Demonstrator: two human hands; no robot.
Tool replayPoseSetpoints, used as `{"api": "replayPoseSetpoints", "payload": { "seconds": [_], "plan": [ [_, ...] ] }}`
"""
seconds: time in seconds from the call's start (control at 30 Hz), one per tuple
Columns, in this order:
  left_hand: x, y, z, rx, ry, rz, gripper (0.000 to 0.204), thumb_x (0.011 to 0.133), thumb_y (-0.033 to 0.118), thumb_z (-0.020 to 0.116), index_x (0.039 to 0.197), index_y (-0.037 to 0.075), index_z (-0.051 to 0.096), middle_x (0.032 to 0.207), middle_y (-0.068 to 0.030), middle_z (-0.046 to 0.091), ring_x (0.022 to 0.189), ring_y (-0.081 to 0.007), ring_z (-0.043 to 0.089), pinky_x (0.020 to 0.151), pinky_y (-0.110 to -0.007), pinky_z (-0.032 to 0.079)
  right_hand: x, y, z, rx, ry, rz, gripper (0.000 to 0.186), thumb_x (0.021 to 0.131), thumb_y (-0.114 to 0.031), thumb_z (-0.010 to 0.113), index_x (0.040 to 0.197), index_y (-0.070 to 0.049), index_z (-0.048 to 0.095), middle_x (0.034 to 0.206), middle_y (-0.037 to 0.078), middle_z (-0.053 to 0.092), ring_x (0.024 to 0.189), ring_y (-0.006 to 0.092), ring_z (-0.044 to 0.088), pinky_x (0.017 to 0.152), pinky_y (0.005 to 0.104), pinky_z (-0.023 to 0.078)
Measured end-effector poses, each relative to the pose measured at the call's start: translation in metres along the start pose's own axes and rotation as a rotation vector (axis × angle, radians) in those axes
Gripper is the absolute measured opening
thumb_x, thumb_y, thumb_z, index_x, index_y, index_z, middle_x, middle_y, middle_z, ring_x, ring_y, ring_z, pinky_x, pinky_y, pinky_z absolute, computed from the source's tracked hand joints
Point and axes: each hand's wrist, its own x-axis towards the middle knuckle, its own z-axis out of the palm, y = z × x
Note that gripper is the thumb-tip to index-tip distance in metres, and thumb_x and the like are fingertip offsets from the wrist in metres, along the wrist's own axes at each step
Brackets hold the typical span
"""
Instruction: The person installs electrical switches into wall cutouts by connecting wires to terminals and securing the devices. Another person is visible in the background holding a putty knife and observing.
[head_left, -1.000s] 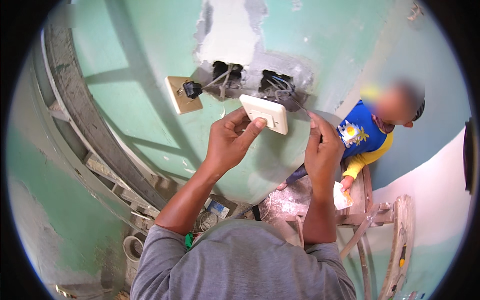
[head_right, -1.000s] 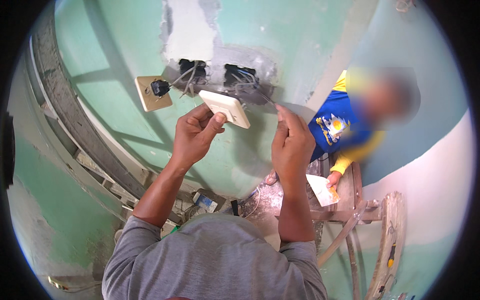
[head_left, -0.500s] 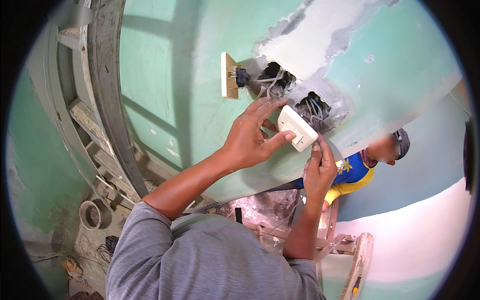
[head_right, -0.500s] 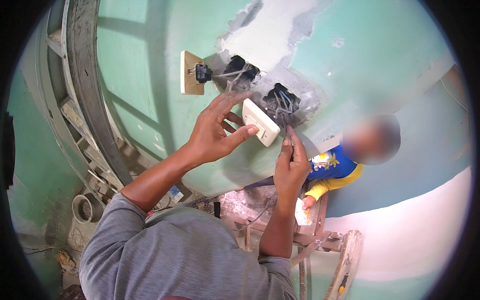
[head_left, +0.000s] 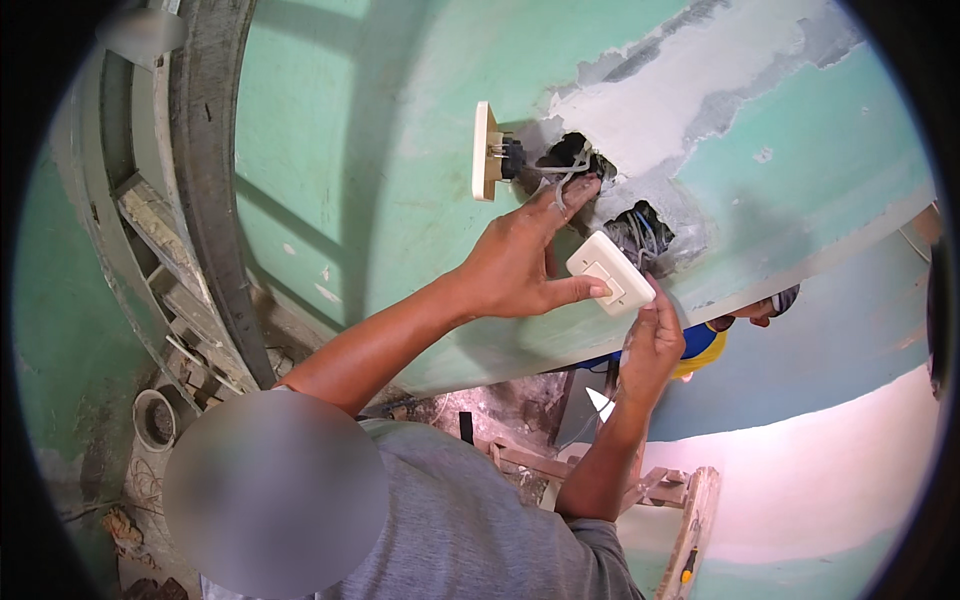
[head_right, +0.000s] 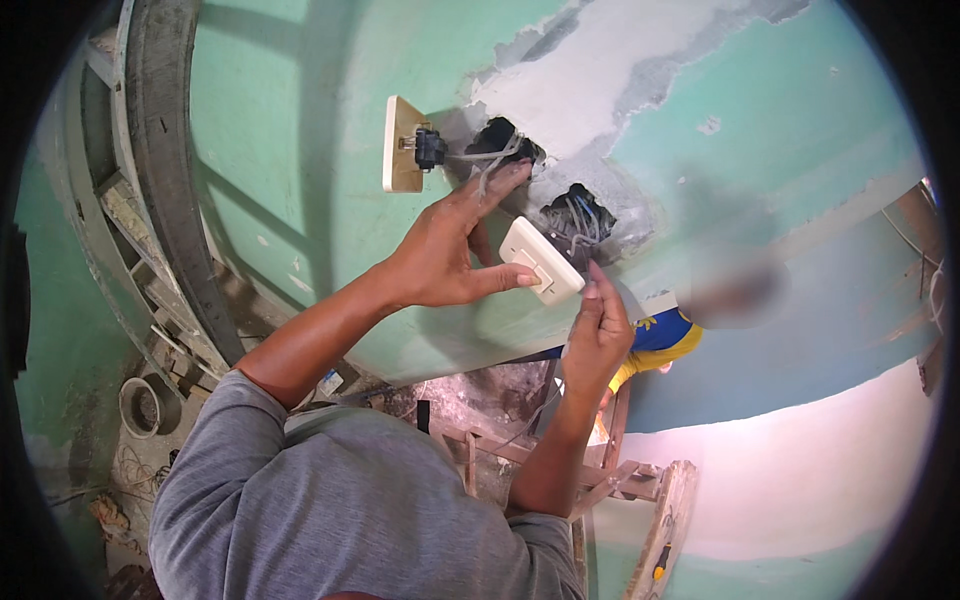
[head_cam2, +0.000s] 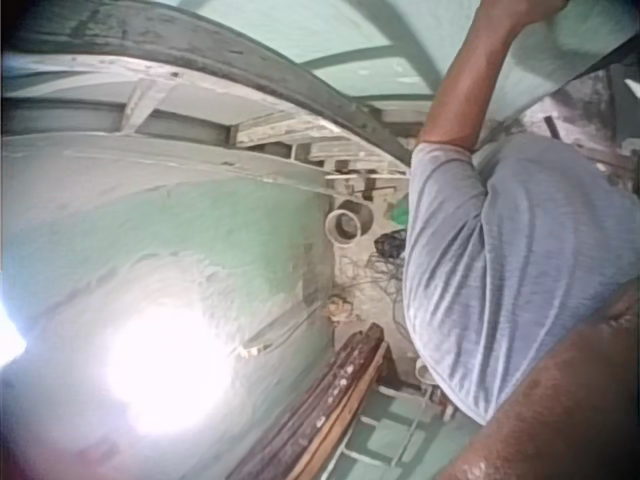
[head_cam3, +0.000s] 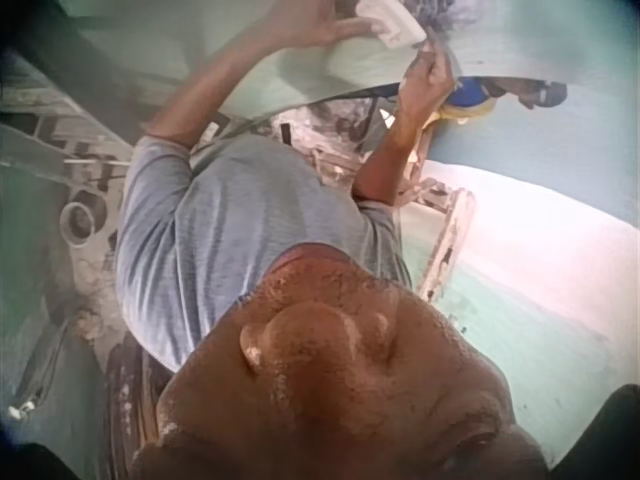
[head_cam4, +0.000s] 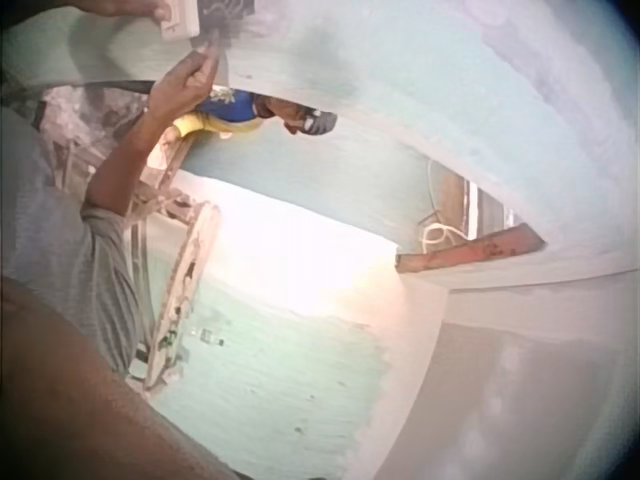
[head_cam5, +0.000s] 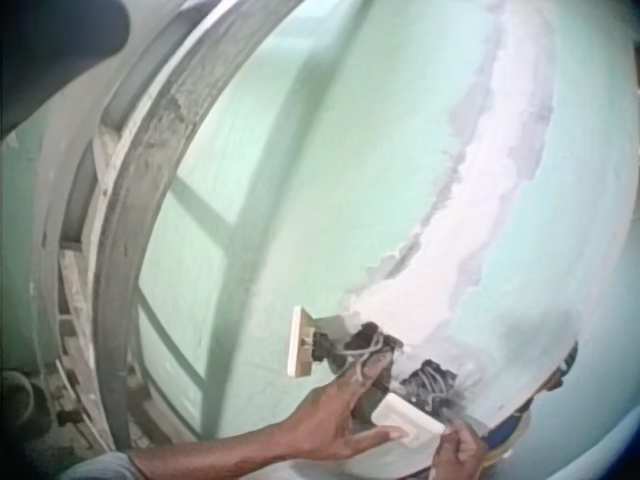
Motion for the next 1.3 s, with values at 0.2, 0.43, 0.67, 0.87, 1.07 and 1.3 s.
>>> {"api": "replayPoseSetpoints", "payload": {
  "seconds": [0.2,0.43,0.67,0.87,1.07,1.3],
  "plan": [
    [-0.001,0.000,0.000,0.082,0.036,0.037,0.115,0.080,0.051,0.094,0.171,0.012,0.037,0.162,-0.0241,0.051,0.080,-0.0240,0.064,0.074,-0.035,0.058,-0.006,-0.002,0.007,-0.024,-0.027,-0.009,0.035,0.111,-0.005,0.056,0.142,0.000,0.071,0.108,0.006,0.076,0.093,0.0085,0.062,0.082,0.0262,0.051],
    [-0.002,-0.006,0.000,0.072,0.054,0.048,0.112,0.079,0.053,0.094,0.170,0.014,0.041,0.162,-0.0214,0.053,0.062,-0.0174,0.065,0.064,-0.032,0.058,-0.006,-0.009,0.010,-0.342,-0.044,-0.305,0.043,0.102,0.004,0.056,0.142,-0.002,0.071,0.098,0.016,0.075,0.086,0.0174,0.069,0.077,0.0326,0.054],
    [0.000,-0.001,-0.009,0.110,-0.054,-0.008,0.112,0.084,0.061,0.087,0.171,0.011,0.037,0.154,-0.0326,0.054,0.113,-0.0464,0.072,0.095,-0.048,0.061,-0.028,-0.007,0.041,-0.243,0.006,-0.232,0.025,0.098,0.002,0.064,0.119,0.002,0.077,0.097,0.018,0.078,0.081,0.0262,0.076,0.075,0.0363,0.056],
    [0.002,-0.006,-0.010,0.091,-0.025,0.031,0.110,0.081,0.054,0.092,0.170,0.014,0.040,0.159,-0.0241,0.055,0.081,-0.0272,0.069,0.074,-0.037,0.059,-0.018,0.000,0.042,-0.349,0.026,-0.298,0.032,0.098,0.003,0.061,0.128,0.005,0.073,0.111,0.022,0.079,0.100,0.0373,0.079,0.086,0.0426,0.059],
    [-0.005,-0.003,0.001,-0.039,0.116,0.098,0.098,0.083,0.038,0.096,0.165,0.012,0.048,0.161,-0.0211,0.055,0.091,-0.0220,0.076,0.075,-0.033,0.064,-0.007,0.001,0.027,-0.364,0.026,-0.425,0.043,0.102,0.003,0.053,0.144,0.004,0.067,0.108,0.018,0.080,0.087,0.0280,0.078,0.078,0.0383,0.059],
    [-0.017,0.007,0.023,-0.266,0.245,0.053,0.055,0.089,0.013,0.091,0.139,0.002,0.071,0.143,-0.0177,0.064,0.121,-0.0271,0.071,0.091,-0.037,0.068,0.004,-0.038,-0.004,0.111,-0.169,0.094,0.045,0.109,0.003,0.046,0.151,0.002,0.063,0.088,0.000,0.069,0.062,0.0018,0.048,0.054,0.0217,0.037]
  ]
}}
